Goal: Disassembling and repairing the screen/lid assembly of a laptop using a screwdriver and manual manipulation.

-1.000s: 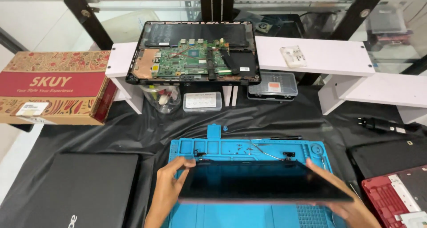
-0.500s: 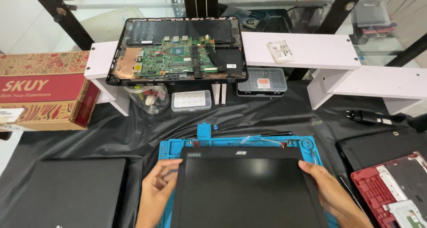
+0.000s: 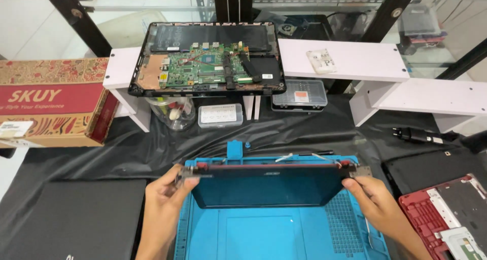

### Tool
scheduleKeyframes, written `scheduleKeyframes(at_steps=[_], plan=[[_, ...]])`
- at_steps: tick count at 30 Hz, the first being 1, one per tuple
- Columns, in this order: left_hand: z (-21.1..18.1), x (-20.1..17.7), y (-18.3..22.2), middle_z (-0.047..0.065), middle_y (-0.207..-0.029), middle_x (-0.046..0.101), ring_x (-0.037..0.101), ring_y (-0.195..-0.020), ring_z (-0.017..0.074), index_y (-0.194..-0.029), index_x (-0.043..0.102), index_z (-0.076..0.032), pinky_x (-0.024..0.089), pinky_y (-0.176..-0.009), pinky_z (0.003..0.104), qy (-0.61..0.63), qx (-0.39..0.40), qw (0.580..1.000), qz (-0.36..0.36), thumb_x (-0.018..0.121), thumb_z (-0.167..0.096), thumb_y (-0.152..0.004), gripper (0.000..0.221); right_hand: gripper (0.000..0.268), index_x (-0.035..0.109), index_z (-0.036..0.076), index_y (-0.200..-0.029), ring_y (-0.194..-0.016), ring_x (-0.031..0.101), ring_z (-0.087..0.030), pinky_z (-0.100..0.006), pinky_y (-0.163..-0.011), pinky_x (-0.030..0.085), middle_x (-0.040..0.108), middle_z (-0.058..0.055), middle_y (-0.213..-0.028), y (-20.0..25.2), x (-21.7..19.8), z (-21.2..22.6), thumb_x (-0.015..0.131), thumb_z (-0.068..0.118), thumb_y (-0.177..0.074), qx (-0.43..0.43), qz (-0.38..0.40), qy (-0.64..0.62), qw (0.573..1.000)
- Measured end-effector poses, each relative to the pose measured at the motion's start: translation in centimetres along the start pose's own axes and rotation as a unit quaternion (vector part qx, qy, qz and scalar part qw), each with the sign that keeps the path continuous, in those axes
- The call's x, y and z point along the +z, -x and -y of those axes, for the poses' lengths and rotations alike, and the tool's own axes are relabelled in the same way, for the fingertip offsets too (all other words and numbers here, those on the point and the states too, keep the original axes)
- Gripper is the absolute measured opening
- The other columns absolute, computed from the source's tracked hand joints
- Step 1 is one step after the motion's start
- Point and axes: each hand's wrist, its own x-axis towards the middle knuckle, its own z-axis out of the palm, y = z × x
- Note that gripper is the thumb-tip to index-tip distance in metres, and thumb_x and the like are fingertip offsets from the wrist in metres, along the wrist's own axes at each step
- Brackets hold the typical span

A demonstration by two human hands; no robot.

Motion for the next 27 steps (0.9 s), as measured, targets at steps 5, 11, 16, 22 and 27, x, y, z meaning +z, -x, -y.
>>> scheduleKeyframes(at_steps=[5,11,16,22,27], plan=[[-2.2,0.4,0.5,0.003,-0.088,0.068,0.056,-0.078,0.0057,-0.107,0.076,0.005,0.043,-0.068,0.021,-0.048,-0.006,0.999,0.021,0.072,0.005,-0.089,0.018,0.017,0.062,0.000,-0.095,-0.075,0.046,-0.010,-0.025,-0.065,0.040,0.052,-0.004,-0.079,-0.4,0.0,4.9,0.070,0.016,-0.094,-0.083,-0.010,-0.014,0.996],[-5.8,2.6,1.3,0.008,-0.097,0.078,0.072,-0.089,0.0097,-0.102,0.076,0.003,0.057,-0.080,0.024,-0.094,0.018,0.991,0.098,0.076,0.007,-0.079,0.024,0.029,0.073,-0.001,-0.105,-0.095,0.069,-0.018,-0.030,-0.079,0.055,0.074,-0.010,-0.102,1.5,0.4,11.7,0.082,0.004,-0.078,-0.239,0.016,-0.087,0.967],[-5.6,3.2,1.5,0.009,-0.091,0.082,0.074,-0.083,0.0109,-0.093,0.079,0.002,0.058,-0.076,0.025,-0.144,0.032,0.985,0.088,0.083,0.003,-0.076,0.017,0.023,0.077,0.002,-0.096,-0.082,0.072,-0.016,-0.029,-0.072,0.056,0.078,-0.008,-0.091,1.9,1.1,13.5,0.085,0.004,-0.074,-0.256,-0.034,-0.042,0.965],[-5.9,3.1,1.9,0.008,-0.084,0.081,0.073,-0.076,0.0083,-0.090,0.080,0.001,0.056,-0.069,0.023,-0.143,0.036,0.986,0.080,0.084,0.002,-0.075,0.016,0.019,0.077,0.002,-0.086,-0.076,0.076,-0.013,-0.028,-0.069,0.058,0.076,-0.007,-0.088,2.5,-0.3,16.3,0.085,0.012,-0.072,-0.244,0.008,0.029,0.969],[-6.0,3.3,2.2,0.005,-0.085,0.079,0.068,-0.075,0.0056,-0.092,0.079,0.000,0.052,-0.065,0.021,-0.120,0.027,0.988,0.099,0.083,0.002,-0.077,0.016,0.042,0.077,0.008,-0.105,-0.083,0.070,-0.019,-0.033,-0.072,0.057,0.073,-0.003,-0.093,3.9,-0.2,19.3,0.088,0.031,-0.072,-0.211,-0.001,0.246,0.946]])
